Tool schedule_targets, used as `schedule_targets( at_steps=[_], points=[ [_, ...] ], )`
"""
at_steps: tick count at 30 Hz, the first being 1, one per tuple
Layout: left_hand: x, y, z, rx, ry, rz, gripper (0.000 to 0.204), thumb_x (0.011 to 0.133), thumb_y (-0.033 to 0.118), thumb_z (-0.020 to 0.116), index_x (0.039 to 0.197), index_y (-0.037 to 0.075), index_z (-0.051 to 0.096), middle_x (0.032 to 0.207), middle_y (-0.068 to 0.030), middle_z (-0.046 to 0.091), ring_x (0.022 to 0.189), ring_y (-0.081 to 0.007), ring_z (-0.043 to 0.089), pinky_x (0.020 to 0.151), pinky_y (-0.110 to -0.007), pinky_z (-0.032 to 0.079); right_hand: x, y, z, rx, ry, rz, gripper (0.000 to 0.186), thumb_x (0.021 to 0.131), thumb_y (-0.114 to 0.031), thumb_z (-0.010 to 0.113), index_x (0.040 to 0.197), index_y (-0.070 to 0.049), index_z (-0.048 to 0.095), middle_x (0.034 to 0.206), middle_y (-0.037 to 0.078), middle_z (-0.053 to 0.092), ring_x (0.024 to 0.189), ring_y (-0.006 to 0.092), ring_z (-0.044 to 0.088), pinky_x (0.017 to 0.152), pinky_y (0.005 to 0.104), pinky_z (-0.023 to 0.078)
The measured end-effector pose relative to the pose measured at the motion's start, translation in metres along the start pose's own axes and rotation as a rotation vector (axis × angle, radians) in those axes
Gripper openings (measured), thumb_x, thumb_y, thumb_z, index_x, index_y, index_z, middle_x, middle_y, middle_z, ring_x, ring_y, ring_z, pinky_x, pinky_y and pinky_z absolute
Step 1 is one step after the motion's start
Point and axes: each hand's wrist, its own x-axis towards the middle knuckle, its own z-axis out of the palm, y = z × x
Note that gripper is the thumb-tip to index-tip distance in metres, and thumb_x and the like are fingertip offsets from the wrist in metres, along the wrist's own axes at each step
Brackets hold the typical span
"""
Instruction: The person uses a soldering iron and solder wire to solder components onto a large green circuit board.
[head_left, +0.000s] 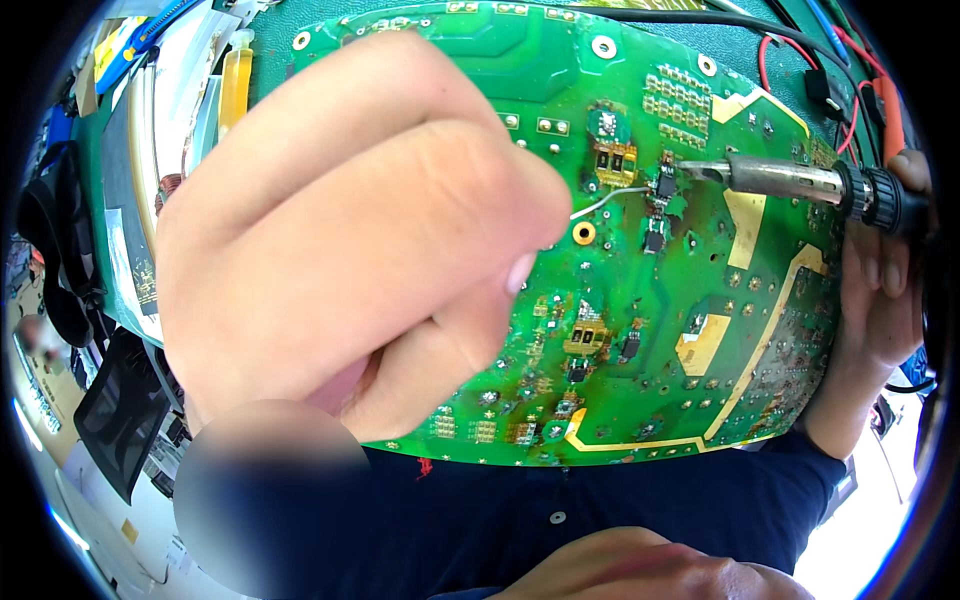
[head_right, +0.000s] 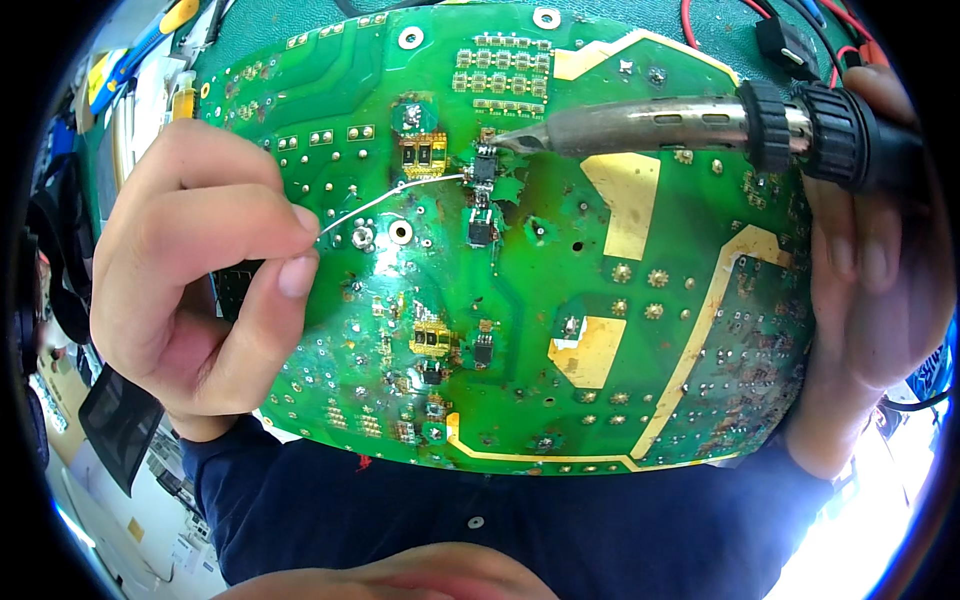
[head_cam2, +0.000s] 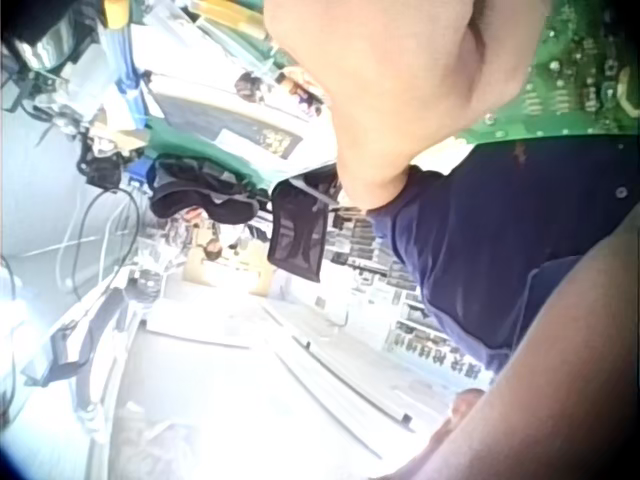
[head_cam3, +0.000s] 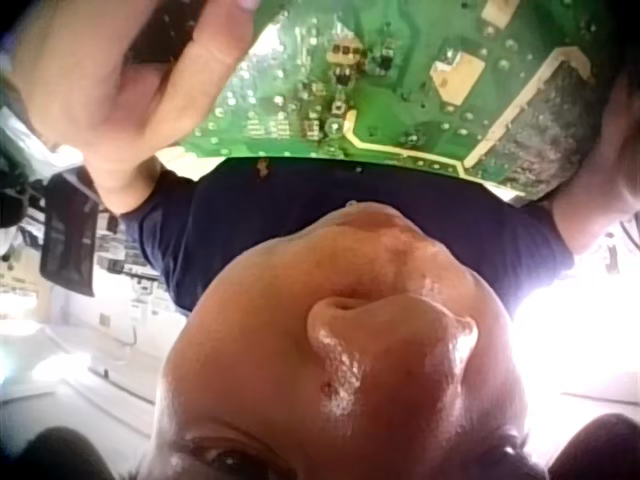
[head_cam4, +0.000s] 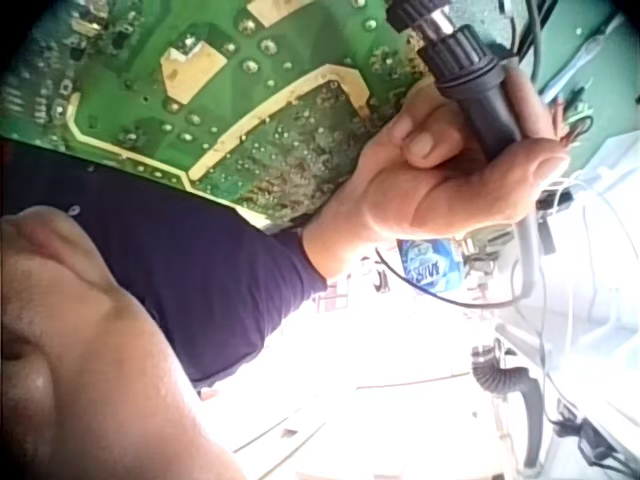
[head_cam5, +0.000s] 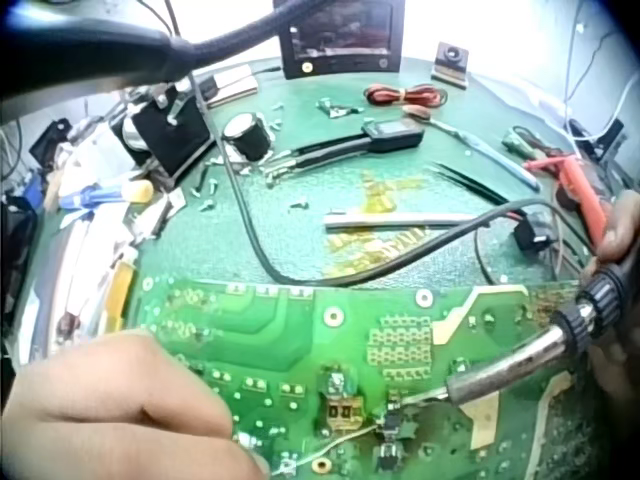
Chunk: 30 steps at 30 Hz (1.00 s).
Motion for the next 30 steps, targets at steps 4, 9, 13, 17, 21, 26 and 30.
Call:
schedule_targets(
  at_steps=[4, 9, 13, 17, 21, 26, 30],
  points=[
    [0.000, 0.000, 0.001, 0.001, 0.003, -0.019, 0.016, 0.057, -0.003, 0.056, 0.073, -0.002, 0.053, 0.064, -0.0117, 0.050, 0.054, -0.0157, 0.046, 0.047, -0.022, 0.034, 0.000, 0.000, -0.002, 0.038, -0.012, 0.020, 0.045, 0.085, -0.031, 0.037, 0.105, 0.009, 0.038, 0.049, -0.004, 0.034, 0.042, -0.0004, 0.033, 0.043, 0.0103, 0.027],
    [0.000, 0.001, 0.002, -0.012, 0.017, -0.016, 0.016, 0.057, -0.003, 0.056, 0.073, -0.002, 0.053, 0.065, -0.0118, 0.050, 0.054, -0.0159, 0.046, 0.047, -0.022, 0.034, 0.002, -0.001, -0.002, 0.048, 0.004, 0.032, 0.047, 0.085, -0.033, 0.037, 0.105, 0.010, 0.038, 0.047, -0.005, 0.033, 0.041, 0.0001, 0.032, 0.042, 0.0105, 0.026],
    [-0.002, 0.000, 0.000, 0.005, 0.005, -0.003, 0.016, 0.056, -0.003, 0.057, 0.072, -0.003, 0.053, 0.065, -0.0122, 0.051, 0.054, -0.0164, 0.046, 0.046, -0.022, 0.034, 0.001, -0.001, 0.000, 0.074, -0.011, 0.047, 0.048, 0.085, -0.034, 0.037, 0.104, 0.010, 0.038, 0.046, -0.005, 0.032, 0.041, 0.0002, 0.032, 0.042, 0.0105, 0.026],
    [-0.010, -0.007, 0.012, -0.085, 0.157, 0.030, 0.016, 0.056, -0.003, 0.057, 0.071, -0.002, 0.053, 0.064, -0.0122, 0.051, 0.054, -0.0168, 0.047, 0.046, -0.022, 0.035, 0.001, -0.002, 0.001, 0.065, -0.010, 0.056, 0.047, 0.085, -0.034, 0.037, 0.104, 0.009, 0.038, 0.048, -0.005, 0.033, 0.042, -0.0004, 0.032, 0.042, 0.0103, 0.027],
    [-0.014, -0.010, 0.017, -0.128, 0.241, 0.038, 0.016, 0.056, -0.003, 0.057, 0.071, -0.002, 0.053, 0.064, -0.0121, 0.051, 0.054, -0.0169, 0.047, 0.046, -0.022, 0.035, 0.002, -0.002, -0.001, 0.049, -0.024, 0.051, 0.046, 0.085, -0.033, 0.037, 0.104, 0.009, 0.039, 0.050, -0.004, 0.033, 0.042, -0.0014, 0.032, 0.043, 0.0097, 0.028],
    [-0.016, -0.011, 0.015, -0.129, 0.235, 0.014, 0.015, 0.057, -0.003, 0.056, 0.072, -0.003, 0.053, 0.065, -0.0125, 0.051, 0.055, -0.0165, 0.046, 0.047, -0.022, 0.034, 0.002, -0.003, 0.006, 0.026, 0.028, 0.041, 0.046, 0.085, -0.033, 0.037, 0.104, 0.009, 0.037, 0.053, -0.003, 0.035, 0.043, -0.0025, 0.032, 0.044, 0.0093, 0.030],
    [-0.005, 0.001, -0.004, 0.006, 0.061, -0.046, 0.015, 0.058, -0.003, 0.056, 0.072, -0.003, 0.052, 0.066, -0.0125, 0.051, 0.056, -0.0160, 0.046, 0.048, -0.021, 0.034, 0.003, -0.004, 0.004, 0.035, -0.025, 0.052, 0.047, 0.085, -0.033, 0.037, 0.105, 0.009, 0.036, 0.053, -0.003, 0.036, 0.043, -0.0025, 0.032, 0.044, 0.0091, 0.030]
  ],
)
